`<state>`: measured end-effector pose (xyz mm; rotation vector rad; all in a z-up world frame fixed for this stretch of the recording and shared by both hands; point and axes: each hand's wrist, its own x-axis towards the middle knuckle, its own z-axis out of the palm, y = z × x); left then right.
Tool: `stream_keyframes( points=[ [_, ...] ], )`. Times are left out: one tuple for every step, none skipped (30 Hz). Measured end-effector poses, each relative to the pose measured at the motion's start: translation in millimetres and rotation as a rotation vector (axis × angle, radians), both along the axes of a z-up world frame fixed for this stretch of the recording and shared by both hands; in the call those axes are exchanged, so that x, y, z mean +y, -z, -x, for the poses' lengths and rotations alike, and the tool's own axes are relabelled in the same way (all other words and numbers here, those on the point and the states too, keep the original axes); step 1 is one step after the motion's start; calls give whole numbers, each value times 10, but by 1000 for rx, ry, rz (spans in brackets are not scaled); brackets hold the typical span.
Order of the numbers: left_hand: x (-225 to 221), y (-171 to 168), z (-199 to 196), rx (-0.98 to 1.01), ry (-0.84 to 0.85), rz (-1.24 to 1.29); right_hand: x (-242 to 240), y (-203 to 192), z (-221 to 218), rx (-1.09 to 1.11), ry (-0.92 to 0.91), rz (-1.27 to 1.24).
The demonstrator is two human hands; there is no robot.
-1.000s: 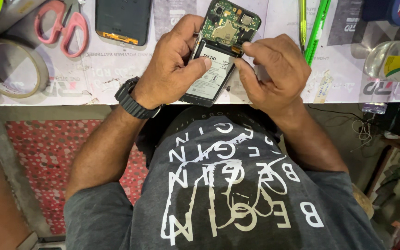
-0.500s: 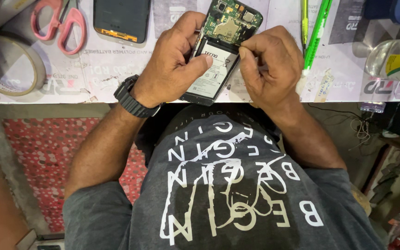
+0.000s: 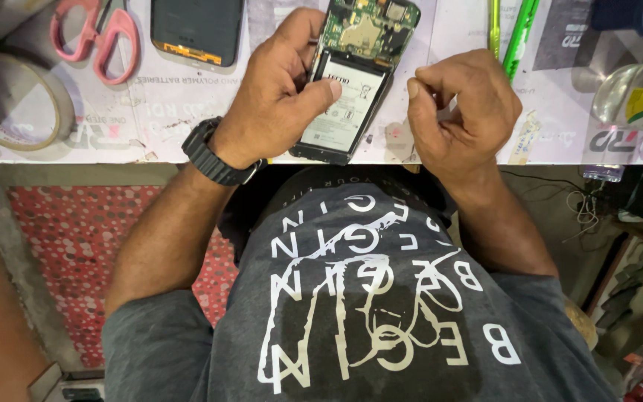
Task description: The person uses a green utility knife and a black plastic spudger to pry and remove the battery from a disassembled smartphone. The battery is lifted out of the phone chassis and placed on the workbench.
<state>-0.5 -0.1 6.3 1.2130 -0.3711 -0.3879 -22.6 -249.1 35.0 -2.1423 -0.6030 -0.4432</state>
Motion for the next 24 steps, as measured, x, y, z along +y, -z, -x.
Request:
stream_keyframes(
  points=[
    [-5,-7,9,28,-11,28,-15,11,-5,-18,-7,13],
    [-6,4,-5,78,-32,62,-18,39,-9,-35,-13,26],
    [-13,28,30,138,-55,97,-27,74,-1,-64,-29,26],
    [-16,65,49,139,-52,26,-47,106,-16,-92,-44,25],
    [-3,106,16,130,-48,-48,-48,135,-35,-130,-60,22],
    [9,133,20,122,-43,-121,-45,146,-24,-112,-65,24],
    [19,149,31,101,-57,-139,-50,148,-33,-103,-70,27],
    [29,163,43,80,-72,-157,-55,147,-35,-94,-76,28],
    [39,179,50,57,-85,-174,-57,149,-35,-106,-77,28],
    [49,198,52,15,-94,-191,-61,151,-31,-118,-79,27],
    [57,223,54,-26,-102,-208,-64,154,-18,-129,-82,24],
    [65,249,60,-66,-109,-226,-67,156,-2,-116,-77,18],
    [67,277,63,-47,-109,-207,-69,156,9,-106,-72,12],
    [68,305,68,-29,-108,-188,-68,158,16,-96,-68,6],
    [72,331,79,-13,-111,-178,-66,159,16,-103,-67,12],
    [75,354,88,3,-115,-168,-65,160,13,-111,-65,19],
    [80,376,97,17,-121,-167,-66,160,9,-119,-64,26],
    [84,392,106,31,-127,-165,-65,157,10,-125,-70,24],
    [89,400,95,24,-127,-143,-57,156,-5,-137,-76,19],
    [86,400,84,17,-128,-121,-49,152,-19,-149,-83,14],
    [87,391,59,5,-129,-99,-44,139,-25,-137,-78,15],
    [82,372,46,19,-115,-93,-41,119,-4,-125,-74,16],
    [70,345,43,33,-100,-87,-39,109,12,-112,-69,17],
    [66,306,24,38,-79,-47,-31,110,13,-105,-59,13]
  ],
)
